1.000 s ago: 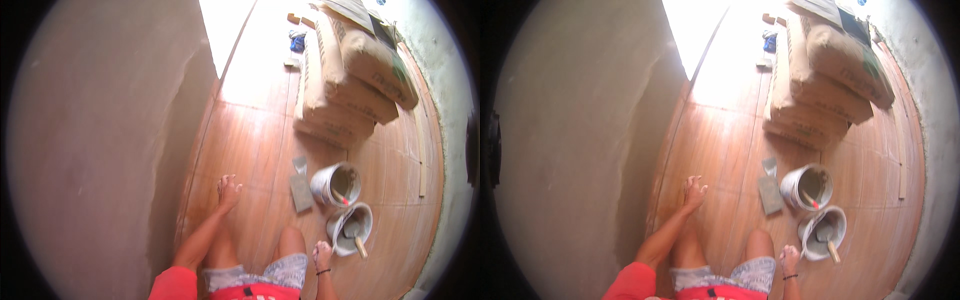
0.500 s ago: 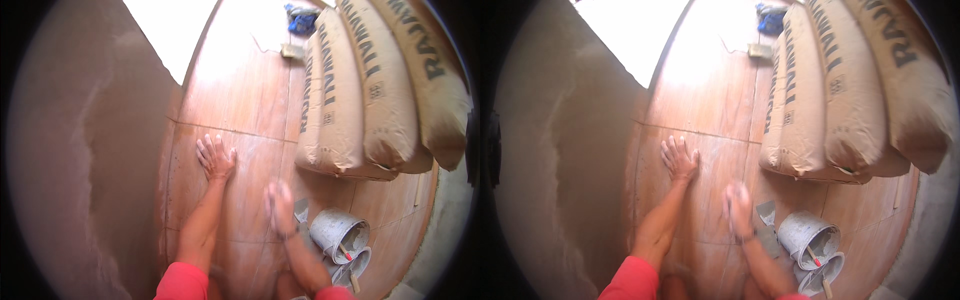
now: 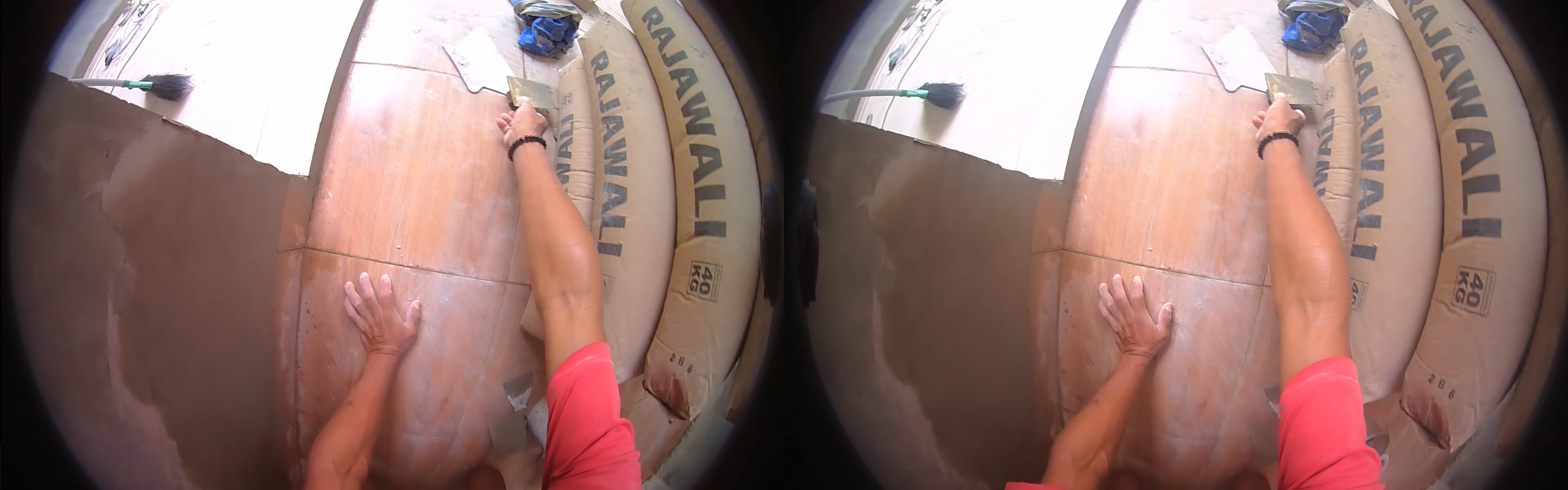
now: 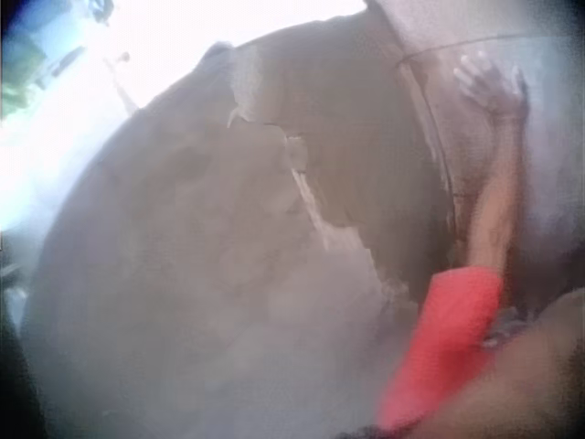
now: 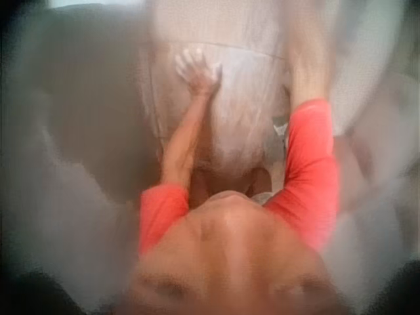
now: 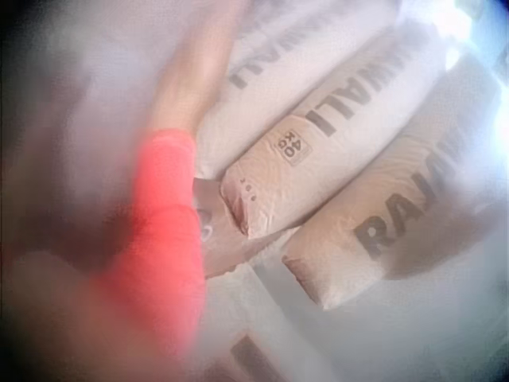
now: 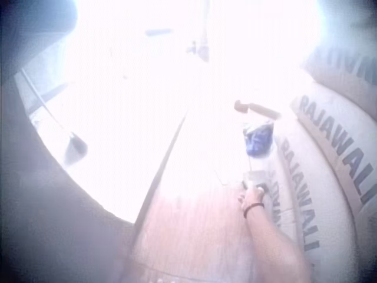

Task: The person applies and smooths plaster onto a wall using a trowel and a sponge. They repeatedly dip the sponge into a bucket of water to clean it and continue smoothing the surface.

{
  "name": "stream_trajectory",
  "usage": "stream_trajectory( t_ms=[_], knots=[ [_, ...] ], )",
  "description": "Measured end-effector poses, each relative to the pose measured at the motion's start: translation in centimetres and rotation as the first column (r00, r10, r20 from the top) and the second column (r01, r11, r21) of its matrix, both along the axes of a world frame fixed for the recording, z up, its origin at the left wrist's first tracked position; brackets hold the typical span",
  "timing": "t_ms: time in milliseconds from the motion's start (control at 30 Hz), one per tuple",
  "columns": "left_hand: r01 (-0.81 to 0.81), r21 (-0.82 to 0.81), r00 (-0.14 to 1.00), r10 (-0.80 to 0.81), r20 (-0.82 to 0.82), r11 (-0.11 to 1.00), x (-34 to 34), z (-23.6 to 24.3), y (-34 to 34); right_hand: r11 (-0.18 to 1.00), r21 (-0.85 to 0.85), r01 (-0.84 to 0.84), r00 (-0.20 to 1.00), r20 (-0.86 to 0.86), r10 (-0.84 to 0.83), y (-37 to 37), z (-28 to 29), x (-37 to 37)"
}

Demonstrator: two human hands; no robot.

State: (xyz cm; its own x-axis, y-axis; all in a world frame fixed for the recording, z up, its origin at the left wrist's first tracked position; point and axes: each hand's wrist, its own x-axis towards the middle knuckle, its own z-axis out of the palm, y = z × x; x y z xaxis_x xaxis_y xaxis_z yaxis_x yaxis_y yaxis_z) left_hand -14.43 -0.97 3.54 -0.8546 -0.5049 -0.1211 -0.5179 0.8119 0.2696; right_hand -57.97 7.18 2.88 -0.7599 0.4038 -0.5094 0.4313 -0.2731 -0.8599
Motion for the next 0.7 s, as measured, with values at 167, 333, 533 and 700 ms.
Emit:
stream_trajectory(
  t_ms=[167, 333, 533, 700],
  knots=[
    [0.002, 0.015, 1.000, -0.003, 0.011, 1.000, -0.2, 0.3, 0.1, 1.000, -0.029, 0.003, 1.000, 0.013, -0.002, 1.3, -0.4, -3.0],
    [0.000, 0.048, 1.000, 0.000, 0.007, 0.999, -0.3, 0.2, 0.5, 0.985, -0.172, -0.004, 0.991, -0.135, -0.019, 0.9, -0.4, -0.3],
    [-0.001, 0.015, 1.000, 0.002, -0.017, 1.000, -0.1, 0.4, 0.7, 0.888, -0.393, -0.239, 0.927, -0.366, 0.088, -2.3, 4.8, 15.1],
    [-0.013, -0.038, 0.999, 0.011, -0.051, 0.999, 0.6, -0.4, 0.5, 0.813, -0.442, -0.380, 0.912, -0.326, 0.249, 1.0, 9.3, 31.8]
  ],
)
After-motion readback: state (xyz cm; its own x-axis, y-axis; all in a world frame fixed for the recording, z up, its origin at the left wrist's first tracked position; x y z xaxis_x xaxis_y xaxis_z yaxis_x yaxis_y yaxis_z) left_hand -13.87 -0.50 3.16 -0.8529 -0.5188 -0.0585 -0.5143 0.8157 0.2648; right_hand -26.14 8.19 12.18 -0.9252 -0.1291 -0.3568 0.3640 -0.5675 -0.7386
